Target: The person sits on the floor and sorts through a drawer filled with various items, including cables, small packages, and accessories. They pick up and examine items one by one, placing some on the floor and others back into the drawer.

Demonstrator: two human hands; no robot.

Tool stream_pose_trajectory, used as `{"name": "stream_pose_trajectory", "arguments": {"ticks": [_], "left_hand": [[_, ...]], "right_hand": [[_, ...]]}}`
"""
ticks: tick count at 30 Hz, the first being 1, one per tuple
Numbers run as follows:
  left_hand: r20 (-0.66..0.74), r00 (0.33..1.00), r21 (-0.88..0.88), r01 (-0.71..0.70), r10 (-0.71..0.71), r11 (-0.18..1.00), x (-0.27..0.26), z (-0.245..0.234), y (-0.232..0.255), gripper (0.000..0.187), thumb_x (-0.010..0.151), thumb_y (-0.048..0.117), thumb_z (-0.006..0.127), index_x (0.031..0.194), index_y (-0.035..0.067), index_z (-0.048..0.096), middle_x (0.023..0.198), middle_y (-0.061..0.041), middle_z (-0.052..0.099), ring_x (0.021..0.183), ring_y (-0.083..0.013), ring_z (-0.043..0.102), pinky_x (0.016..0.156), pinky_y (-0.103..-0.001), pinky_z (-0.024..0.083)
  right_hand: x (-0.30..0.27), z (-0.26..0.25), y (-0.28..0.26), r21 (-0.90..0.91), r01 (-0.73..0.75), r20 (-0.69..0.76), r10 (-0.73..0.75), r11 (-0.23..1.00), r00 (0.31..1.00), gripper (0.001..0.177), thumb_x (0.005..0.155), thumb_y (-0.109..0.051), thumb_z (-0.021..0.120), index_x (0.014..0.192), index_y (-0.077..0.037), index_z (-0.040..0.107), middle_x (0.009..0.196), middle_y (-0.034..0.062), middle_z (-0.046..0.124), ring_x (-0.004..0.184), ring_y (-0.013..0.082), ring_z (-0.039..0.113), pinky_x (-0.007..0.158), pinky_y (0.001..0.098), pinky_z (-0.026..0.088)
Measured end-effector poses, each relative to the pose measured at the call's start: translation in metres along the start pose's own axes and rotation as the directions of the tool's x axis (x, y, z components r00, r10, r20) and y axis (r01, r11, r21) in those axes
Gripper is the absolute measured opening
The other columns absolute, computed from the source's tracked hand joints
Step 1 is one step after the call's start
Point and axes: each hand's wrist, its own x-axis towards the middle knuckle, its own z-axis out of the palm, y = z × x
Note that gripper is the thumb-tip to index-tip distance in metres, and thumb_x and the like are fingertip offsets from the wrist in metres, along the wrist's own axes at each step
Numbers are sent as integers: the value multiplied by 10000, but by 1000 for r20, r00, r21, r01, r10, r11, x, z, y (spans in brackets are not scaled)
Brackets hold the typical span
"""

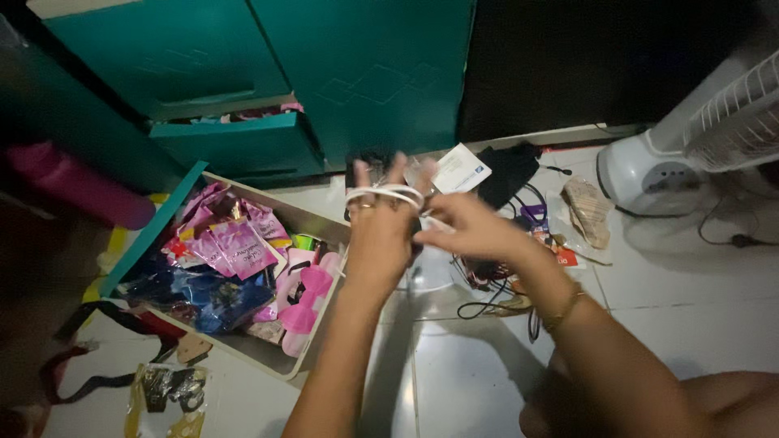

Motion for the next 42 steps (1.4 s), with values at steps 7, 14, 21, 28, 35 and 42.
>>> {"name": "stream_pose_trajectory", "arguments": {"ticks": [7,14,21,28,35,42], "left_hand": [[685,716,-463,573,-138,676,-20,17,-32,340,1072,411,583,1253,155,713,799,-86,729,718,-233,661,680,-430,534],[620,784,-727,572,-6,-381,-12,31,-6,556,1078,214,597,1579,23,451,1257,-63,632,993,-153,616,941,-383,599],[287,940,-607,327,-184,724,28,18,-41,957,815,-65,519,1667,118,125,1657,-273,314,1534,-384,330,1217,-456,331],[760,619,-27,335,-198,942,4,46,-38,421,1088,402,545,1392,111,548,1154,-245,730,1081,-408,704,955,-511,528],[826,548,-404,409,134,818,-23,64,-49,490,978,498,641,1122,34,700,914,-189,735,836,-309,714,745,-438,558],[761,627,-620,778,169,-97,-25,96,-16,425,1067,207,588,1457,44,547,987,-167,744,802,-252,656,631,-387,417]], "right_hand": [[-31,-76,-24,67,-29,-193,42,997,980,232,864,-248,749,1016,-77,789,861,58,791,732,93,719,687,266,603],[-9,-42,1,139,-152,-259,185,978,948,255,972,-302,628,1037,-112,784,743,14,665,576,81,530,508,284,457],[-5,9,-7,-89,35,50,-30,995,998,229,994,-231,595,1134,-73,686,769,47,658,675,151,610,632,345,518],[-27,-40,-68,-523,-285,11,340,803,940,345,885,-151,646,1219,-195,720,1091,67,764,964,198,716,889,396,557],[-53,-126,-9,-442,-303,-145,266,844,953,237,880,-295,749,1065,-161,813,1003,67,777,914,189,730,812,362,601],[-1,-46,79,-151,-204,-262,159,967,952,244,984,-298,664,1044,-110,807,912,90,749,806,210,672,716,363,547]]}}
